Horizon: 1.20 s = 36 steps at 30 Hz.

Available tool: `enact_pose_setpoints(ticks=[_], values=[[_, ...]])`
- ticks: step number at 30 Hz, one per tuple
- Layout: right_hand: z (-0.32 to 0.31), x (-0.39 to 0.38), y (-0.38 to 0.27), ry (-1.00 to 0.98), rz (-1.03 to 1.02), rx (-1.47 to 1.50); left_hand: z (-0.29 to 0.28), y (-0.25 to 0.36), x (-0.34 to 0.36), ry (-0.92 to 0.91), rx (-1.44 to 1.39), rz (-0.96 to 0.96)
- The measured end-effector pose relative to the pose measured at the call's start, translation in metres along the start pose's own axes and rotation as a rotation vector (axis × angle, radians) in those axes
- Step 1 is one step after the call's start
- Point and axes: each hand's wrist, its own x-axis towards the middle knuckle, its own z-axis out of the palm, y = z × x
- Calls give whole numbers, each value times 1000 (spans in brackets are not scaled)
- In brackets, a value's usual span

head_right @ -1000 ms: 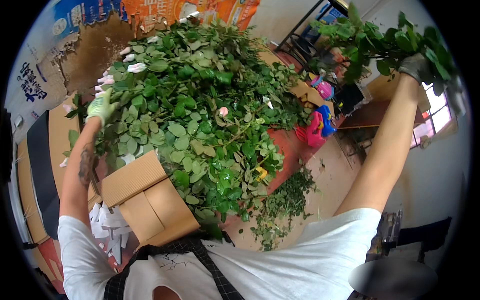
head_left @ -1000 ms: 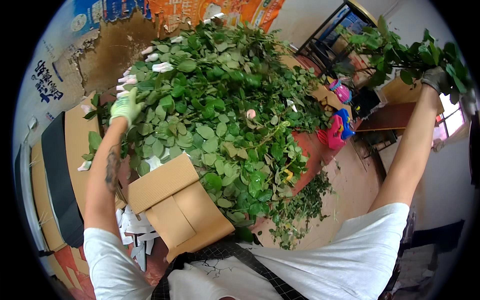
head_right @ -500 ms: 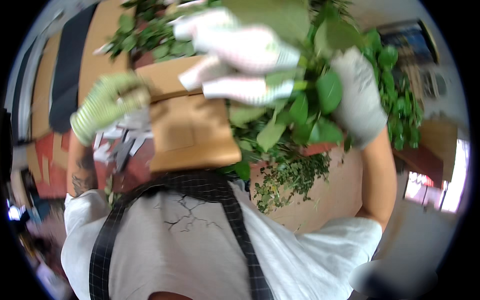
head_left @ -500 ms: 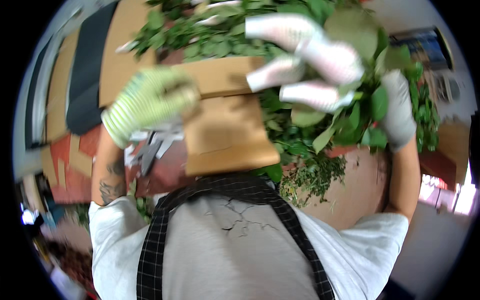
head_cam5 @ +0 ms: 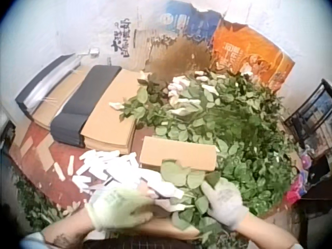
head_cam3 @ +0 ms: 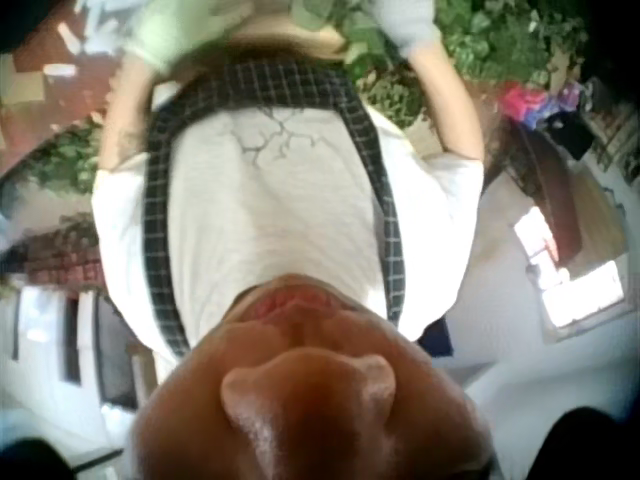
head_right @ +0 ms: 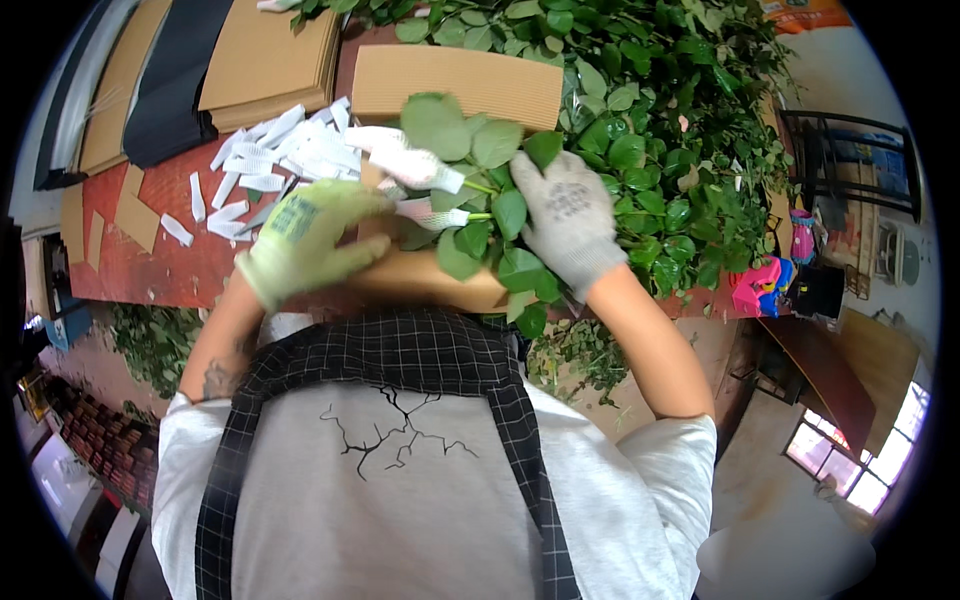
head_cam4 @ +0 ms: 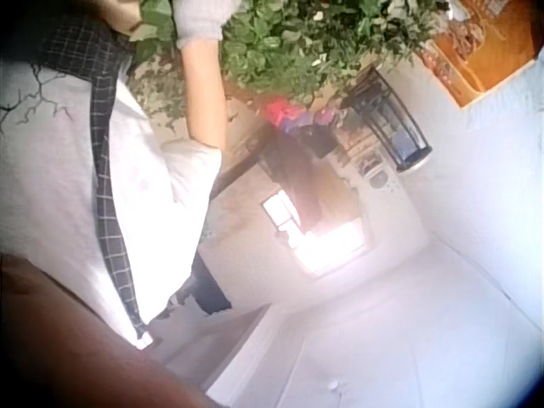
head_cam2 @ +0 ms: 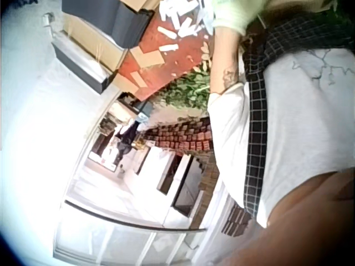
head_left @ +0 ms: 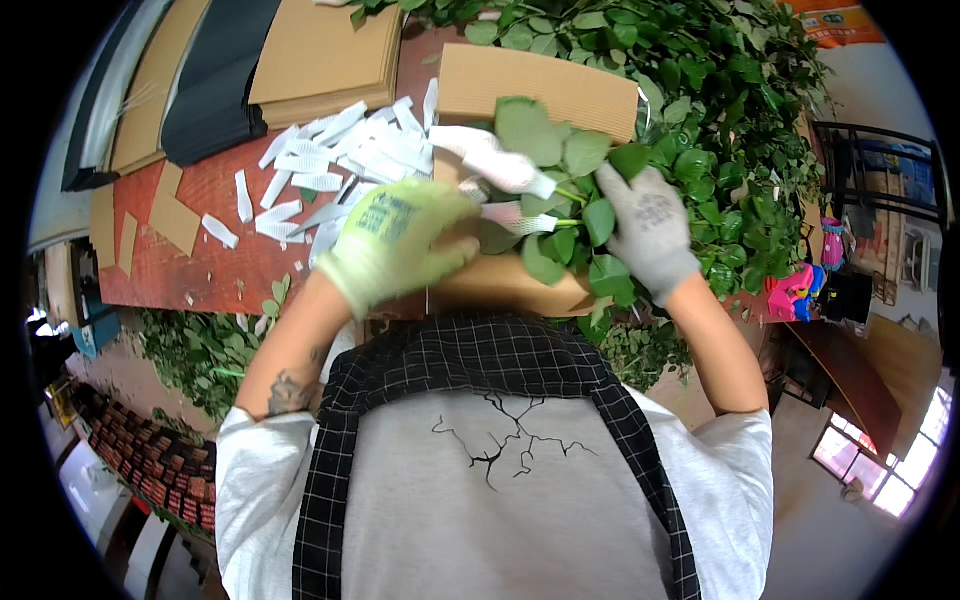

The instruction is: The person arranges pink roses and green leaves into a cardboard box. They place the flowers and leaves into the box, adjust their positions, and then close the box. The person repeats this process multiple times throughout the video.

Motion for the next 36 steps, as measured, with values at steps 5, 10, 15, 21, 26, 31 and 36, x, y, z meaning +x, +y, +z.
enact_pose_setpoints(ticks=[5, 10, 15, 21, 26, 31, 36], values=[[-29, -18, -12, 33, -53, -59, 23, -47, 10, 53, 135, -104], [-23, 14, -16, 165, -358, 415, 23, -57, 8, 112, 56, -178], [11, 21, -12, -115, -520, 420, 5, -48, 5, 323, -87, -78], [-31, 17, -21, -294, -506, 267, 0, -48, 13, 232, 170, 60], [-31, 63, -55, 174, -400, 578, 18, -49, 11, 105, 43, 47], [6, 74, -51, -147, -72, 292, 37, -60, 2, 83, 132, -146], [18, 80, -35, -161, -94, 216, 55, -76, 14, 233, 230, -60]])
